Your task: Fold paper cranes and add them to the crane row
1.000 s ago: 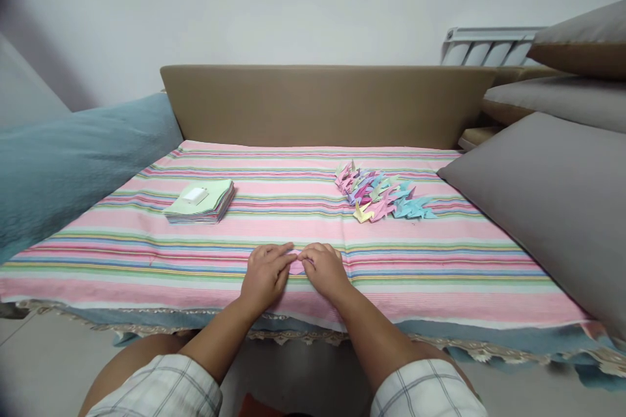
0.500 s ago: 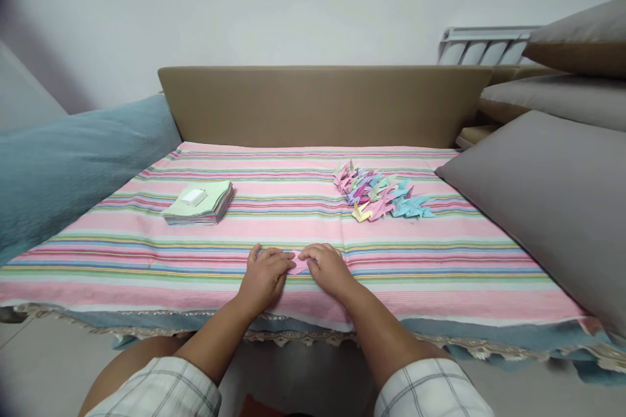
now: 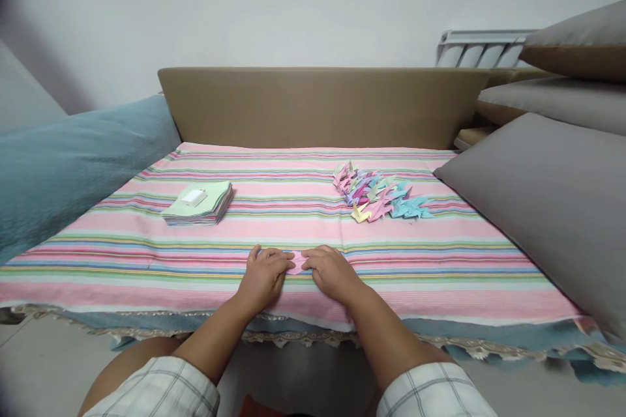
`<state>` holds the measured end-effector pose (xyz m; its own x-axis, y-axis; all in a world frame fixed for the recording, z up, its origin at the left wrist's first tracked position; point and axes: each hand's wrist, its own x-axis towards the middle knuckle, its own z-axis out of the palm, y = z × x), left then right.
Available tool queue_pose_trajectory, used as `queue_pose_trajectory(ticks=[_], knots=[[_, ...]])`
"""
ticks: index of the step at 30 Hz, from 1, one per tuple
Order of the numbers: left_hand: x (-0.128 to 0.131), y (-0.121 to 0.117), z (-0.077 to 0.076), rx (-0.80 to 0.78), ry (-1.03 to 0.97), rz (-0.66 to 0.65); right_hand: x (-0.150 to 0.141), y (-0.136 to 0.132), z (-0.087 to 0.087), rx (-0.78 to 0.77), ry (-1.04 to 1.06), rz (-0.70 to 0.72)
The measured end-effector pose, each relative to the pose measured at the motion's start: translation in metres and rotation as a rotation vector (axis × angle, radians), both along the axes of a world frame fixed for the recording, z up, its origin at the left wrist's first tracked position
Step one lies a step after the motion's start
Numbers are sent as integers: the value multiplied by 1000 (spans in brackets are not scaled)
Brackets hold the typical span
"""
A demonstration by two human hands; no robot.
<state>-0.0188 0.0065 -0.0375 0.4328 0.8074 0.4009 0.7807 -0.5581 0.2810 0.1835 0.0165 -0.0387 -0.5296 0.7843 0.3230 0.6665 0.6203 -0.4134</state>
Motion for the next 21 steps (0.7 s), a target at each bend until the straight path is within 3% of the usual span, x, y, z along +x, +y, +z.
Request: queue_pose_trajectory(ticks=[11,21], knots=[[-1,0,1,-52,-2,-9,-3,-1,6,-12,97,-1],[1,-2,-1,-2,3,8,-11,-4,2,26,28,-23]])
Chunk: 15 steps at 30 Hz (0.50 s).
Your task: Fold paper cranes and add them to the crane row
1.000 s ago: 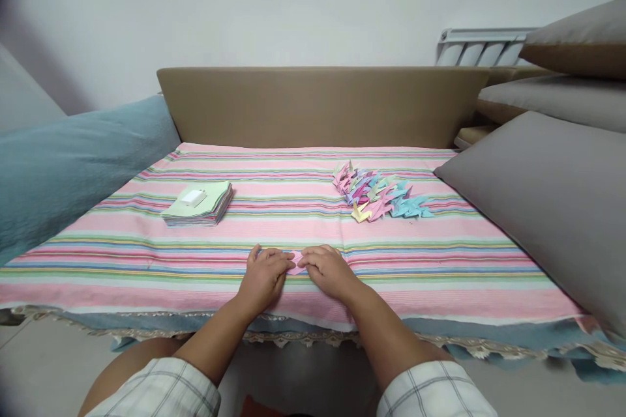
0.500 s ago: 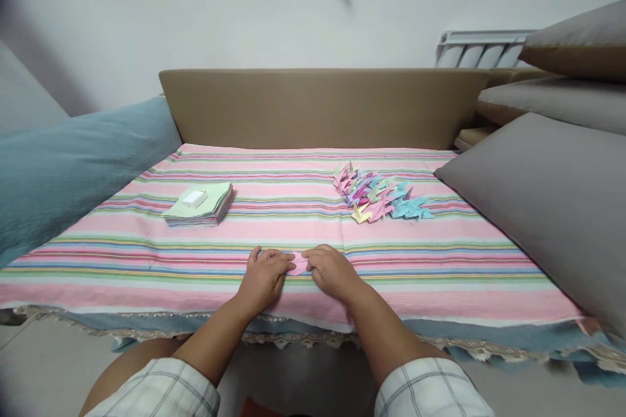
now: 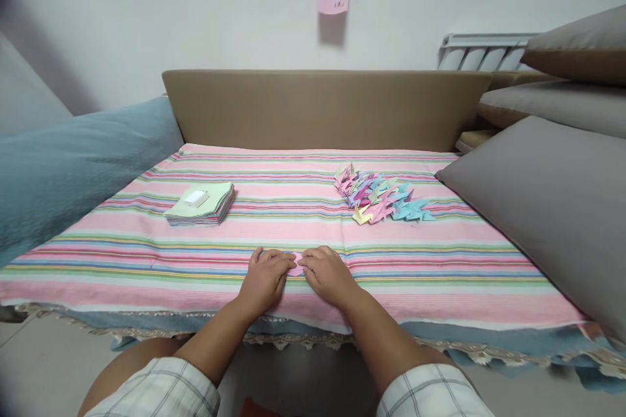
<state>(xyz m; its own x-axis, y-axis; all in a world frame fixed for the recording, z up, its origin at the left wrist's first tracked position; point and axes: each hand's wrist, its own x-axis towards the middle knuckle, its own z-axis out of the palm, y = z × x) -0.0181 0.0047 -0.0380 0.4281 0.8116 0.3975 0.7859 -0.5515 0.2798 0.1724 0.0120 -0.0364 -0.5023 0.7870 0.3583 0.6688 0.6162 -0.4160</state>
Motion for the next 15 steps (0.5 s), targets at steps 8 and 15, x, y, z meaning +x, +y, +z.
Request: queue_pose_trajectory(ticks=[8,15], knots=[[0,2,2,-61,-35,13,-15,1,-5,-32,63,-182],[-4,-1,3,58,83,-3,-17,2,-4,-39,-6,-215]])
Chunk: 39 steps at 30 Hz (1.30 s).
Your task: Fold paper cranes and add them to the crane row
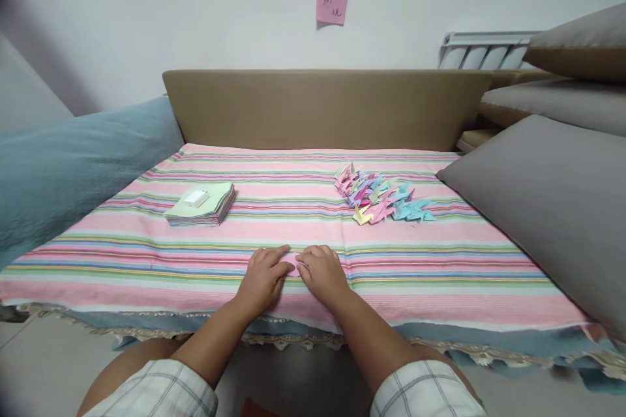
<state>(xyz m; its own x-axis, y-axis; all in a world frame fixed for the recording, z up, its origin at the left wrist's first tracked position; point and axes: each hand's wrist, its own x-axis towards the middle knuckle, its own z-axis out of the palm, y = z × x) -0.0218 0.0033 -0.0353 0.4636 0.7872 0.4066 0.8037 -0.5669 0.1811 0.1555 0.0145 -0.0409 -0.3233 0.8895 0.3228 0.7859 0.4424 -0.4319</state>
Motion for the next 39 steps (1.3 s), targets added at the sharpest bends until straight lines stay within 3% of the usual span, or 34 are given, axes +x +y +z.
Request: queue_pose_trajectory(ticks=[6,17,21,25,29,34,39], knots=[[-6,-10,4,162,121,31,-1,-2,1,10,-8,1],[-10,-11,9,131,63,122,0,-2,2,8,-11,1],[-5,-16,11,127,37,23,-1,-2,1,10,-7,-1],[-3,-15,2,115,31,-99,-1,-1,1,4,-6,0],[-4,-10,-5,73,16,-109,0,-2,1,14,-7,5],[-6,-2,-2,4,13,-99,4,0,-2,72,12,54],[-6,6,-2,63,-1,-137,9,1,-4,106,-11,168]])
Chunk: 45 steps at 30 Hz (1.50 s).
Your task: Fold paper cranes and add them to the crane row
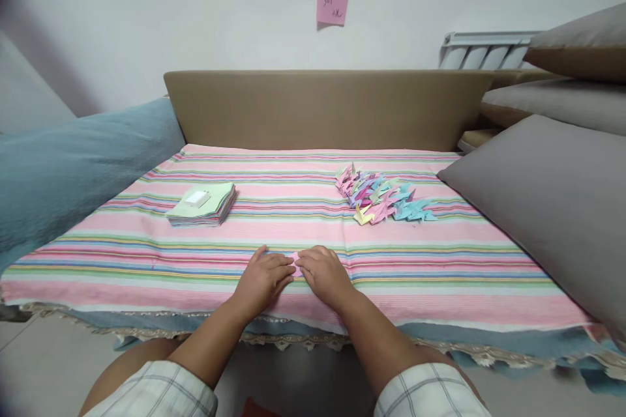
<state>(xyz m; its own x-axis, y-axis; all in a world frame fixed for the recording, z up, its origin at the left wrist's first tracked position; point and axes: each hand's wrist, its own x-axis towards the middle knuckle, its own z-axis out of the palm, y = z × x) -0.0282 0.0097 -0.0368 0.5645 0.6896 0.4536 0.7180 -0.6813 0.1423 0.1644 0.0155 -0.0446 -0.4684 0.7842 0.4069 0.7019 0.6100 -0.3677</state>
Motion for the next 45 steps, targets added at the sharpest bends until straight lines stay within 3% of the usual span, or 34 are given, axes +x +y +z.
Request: queue_pose_trajectory(ticks=[7,13,19,25,31,39,42,45], knots=[[2,5,-2,102,20,-27,8,-4,13,-65,-59,108],[4,12,-3,89,73,22,3,-3,8,-29,-40,52],[8,7,3,-63,33,47,-4,-1,3,40,-13,6],[5,1,11,-246,-160,48,-6,-1,2,62,53,12],[-4,4,12,-490,-469,111,-4,-3,11,-151,215,-66],[2,3,17,-737,-770,201,-5,-5,24,-405,354,-39],[6,4,11,-746,-779,223,-5,-1,26,-457,347,-44],[5,6,6,-547,-748,253,-3,4,29,-533,353,-79]])
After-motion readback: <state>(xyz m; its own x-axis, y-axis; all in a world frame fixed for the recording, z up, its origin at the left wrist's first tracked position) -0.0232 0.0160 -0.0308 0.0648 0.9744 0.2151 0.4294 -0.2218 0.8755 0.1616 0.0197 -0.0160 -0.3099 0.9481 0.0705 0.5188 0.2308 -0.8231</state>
